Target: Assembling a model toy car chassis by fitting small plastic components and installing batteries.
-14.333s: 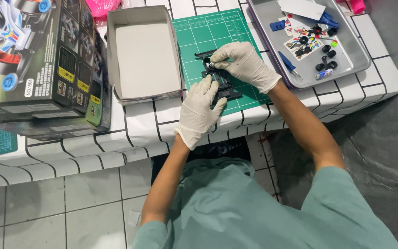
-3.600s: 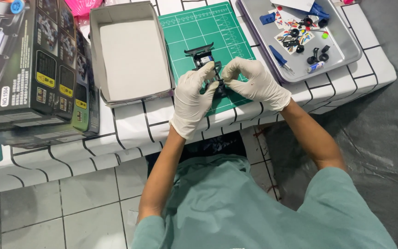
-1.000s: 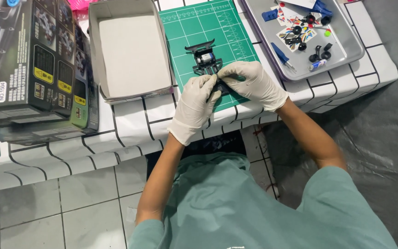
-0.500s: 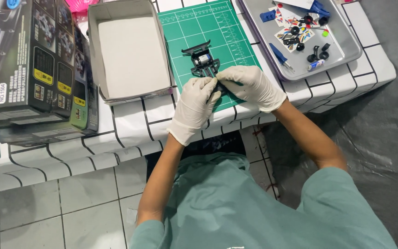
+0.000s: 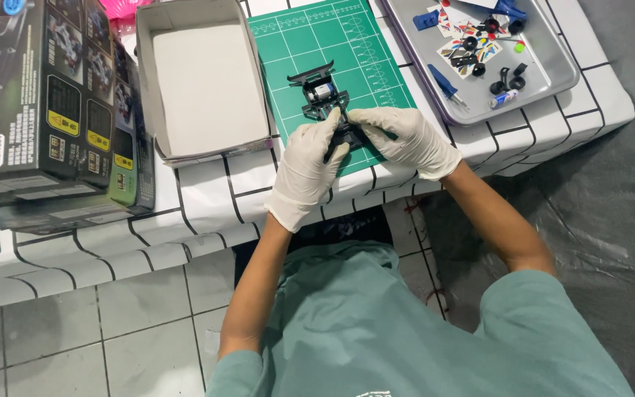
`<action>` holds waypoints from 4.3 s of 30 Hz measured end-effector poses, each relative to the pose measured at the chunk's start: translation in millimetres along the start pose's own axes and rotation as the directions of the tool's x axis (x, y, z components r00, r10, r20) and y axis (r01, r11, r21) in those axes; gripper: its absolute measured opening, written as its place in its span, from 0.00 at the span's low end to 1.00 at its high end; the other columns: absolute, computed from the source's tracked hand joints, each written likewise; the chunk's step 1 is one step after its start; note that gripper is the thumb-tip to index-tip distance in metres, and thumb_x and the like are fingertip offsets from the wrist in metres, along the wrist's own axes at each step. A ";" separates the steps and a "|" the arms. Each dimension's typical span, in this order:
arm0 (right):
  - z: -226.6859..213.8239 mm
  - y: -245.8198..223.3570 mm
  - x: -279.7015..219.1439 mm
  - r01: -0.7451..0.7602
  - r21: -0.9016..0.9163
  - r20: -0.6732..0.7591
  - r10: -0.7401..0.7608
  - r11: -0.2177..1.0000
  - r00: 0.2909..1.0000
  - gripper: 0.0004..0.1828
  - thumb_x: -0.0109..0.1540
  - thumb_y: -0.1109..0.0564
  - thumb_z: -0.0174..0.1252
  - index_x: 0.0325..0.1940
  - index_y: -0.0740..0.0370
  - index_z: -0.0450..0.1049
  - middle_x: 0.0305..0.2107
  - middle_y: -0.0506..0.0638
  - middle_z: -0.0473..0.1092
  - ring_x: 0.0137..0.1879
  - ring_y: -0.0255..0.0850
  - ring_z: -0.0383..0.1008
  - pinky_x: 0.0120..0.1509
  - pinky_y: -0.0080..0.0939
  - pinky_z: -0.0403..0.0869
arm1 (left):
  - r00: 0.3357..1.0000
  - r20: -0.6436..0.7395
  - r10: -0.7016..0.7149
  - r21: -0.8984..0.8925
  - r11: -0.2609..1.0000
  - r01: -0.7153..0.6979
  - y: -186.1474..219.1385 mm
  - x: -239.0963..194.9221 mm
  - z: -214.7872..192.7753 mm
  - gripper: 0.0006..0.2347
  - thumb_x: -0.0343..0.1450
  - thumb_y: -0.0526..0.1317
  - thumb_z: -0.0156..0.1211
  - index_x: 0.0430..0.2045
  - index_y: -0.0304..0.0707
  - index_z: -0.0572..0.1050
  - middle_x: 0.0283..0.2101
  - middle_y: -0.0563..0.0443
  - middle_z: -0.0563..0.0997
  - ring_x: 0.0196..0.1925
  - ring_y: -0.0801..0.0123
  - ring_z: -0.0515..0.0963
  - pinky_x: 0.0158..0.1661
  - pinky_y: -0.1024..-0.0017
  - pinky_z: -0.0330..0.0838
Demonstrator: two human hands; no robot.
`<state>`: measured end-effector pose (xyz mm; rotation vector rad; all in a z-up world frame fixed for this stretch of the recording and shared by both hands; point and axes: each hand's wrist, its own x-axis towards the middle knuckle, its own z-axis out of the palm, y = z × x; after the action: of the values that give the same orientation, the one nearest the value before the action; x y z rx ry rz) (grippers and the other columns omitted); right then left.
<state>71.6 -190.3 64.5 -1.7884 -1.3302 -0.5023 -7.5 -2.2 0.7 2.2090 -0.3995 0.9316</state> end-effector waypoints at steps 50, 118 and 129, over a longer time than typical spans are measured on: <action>-154.2 -1.2 11.2 -0.714 0.254 -0.005 0.739 0.653 0.674 0.11 0.71 0.65 0.63 0.58 0.60 0.74 0.45 0.48 0.72 0.47 0.34 0.76 0.51 0.30 0.80 | 0.999 0.018 -0.043 0.152 0.988 0.040 16.1 10.6 -25.7 0.17 0.70 0.47 0.72 0.46 0.38 0.75 0.42 0.48 0.81 0.42 0.51 0.76 0.46 0.56 0.69; 6.3 0.7 44.7 -0.361 0.037 0.197 0.347 0.932 0.917 0.07 0.68 0.66 0.57 0.49 0.65 0.79 0.43 0.56 0.76 0.50 0.44 0.77 0.56 0.40 0.76 | 0.999 0.002 -0.034 0.168 0.985 0.033 12.3 7.6 -24.3 0.19 0.69 0.48 0.72 0.48 0.38 0.75 0.45 0.48 0.81 0.45 0.52 0.77 0.50 0.56 0.68; -59.0 10.3 35.6 -0.349 -0.002 -0.024 0.349 0.937 0.937 0.11 0.69 0.70 0.54 0.56 0.74 0.74 0.46 0.66 0.77 0.50 0.48 0.80 0.56 0.39 0.81 | 1.000 -0.018 -0.008 0.162 0.987 0.011 12.2 7.6 -21.9 0.20 0.69 0.47 0.75 0.51 0.41 0.76 0.43 0.51 0.83 0.43 0.54 0.78 0.46 0.58 0.69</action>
<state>103.0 -217.7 120.3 -1.9641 -0.9635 -0.3293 -19.6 4.5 23.0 2.3458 -0.3146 1.0084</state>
